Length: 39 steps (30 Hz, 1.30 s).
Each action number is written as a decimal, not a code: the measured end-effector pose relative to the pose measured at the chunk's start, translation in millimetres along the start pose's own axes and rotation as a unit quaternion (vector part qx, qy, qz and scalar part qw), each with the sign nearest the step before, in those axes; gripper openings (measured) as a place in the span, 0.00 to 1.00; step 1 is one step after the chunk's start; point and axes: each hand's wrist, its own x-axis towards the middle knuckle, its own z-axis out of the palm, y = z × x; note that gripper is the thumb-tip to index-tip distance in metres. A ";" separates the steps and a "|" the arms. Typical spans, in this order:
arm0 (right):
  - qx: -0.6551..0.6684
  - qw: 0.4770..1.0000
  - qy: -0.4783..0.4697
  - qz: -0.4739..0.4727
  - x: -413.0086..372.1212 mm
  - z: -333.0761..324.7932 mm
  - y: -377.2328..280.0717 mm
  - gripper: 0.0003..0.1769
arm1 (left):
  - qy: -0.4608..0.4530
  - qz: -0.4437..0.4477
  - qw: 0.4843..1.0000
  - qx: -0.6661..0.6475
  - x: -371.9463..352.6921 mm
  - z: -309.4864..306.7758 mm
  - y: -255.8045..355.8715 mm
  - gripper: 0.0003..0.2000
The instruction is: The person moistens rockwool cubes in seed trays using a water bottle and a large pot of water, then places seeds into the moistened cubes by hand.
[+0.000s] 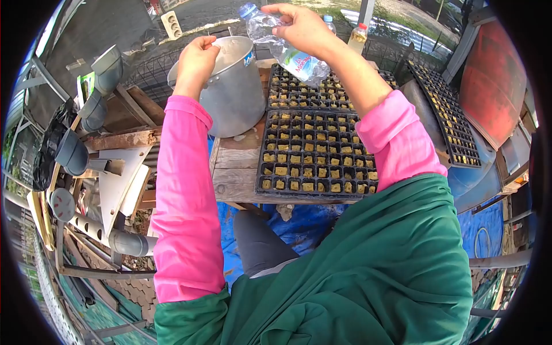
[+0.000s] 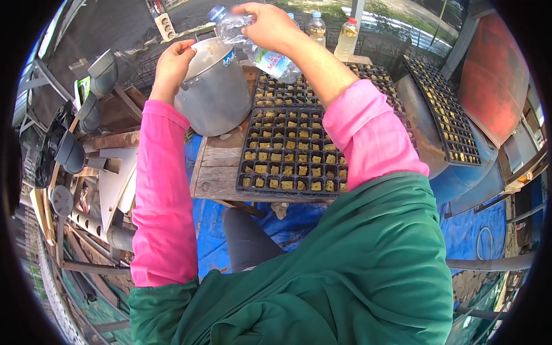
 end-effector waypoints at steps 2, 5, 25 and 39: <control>0.033 0.998 0.053 -0.008 33.6 17.6 -5.7 0.29 | -0.006 0.015 0.999 0.041 -1.2 -10.7 0.6 0.17; 0.138 0.985 0.104 -0.010 72.9 39.4 -19.5 0.28 | -0.019 0.013 0.994 0.103 -5.7 -23.1 3.7 0.16; 0.149 0.965 -0.041 0.210 46.5 144.8 10.1 0.27 | -0.188 -0.002 0.978 0.095 -10.3 -43.2 -27.3 0.15; 0.097 0.961 -0.195 0.171 13.0 130.7 -50.8 0.32 | -0.119 -0.001 0.992 0.046 -101.2 -71.1 -8.8 0.12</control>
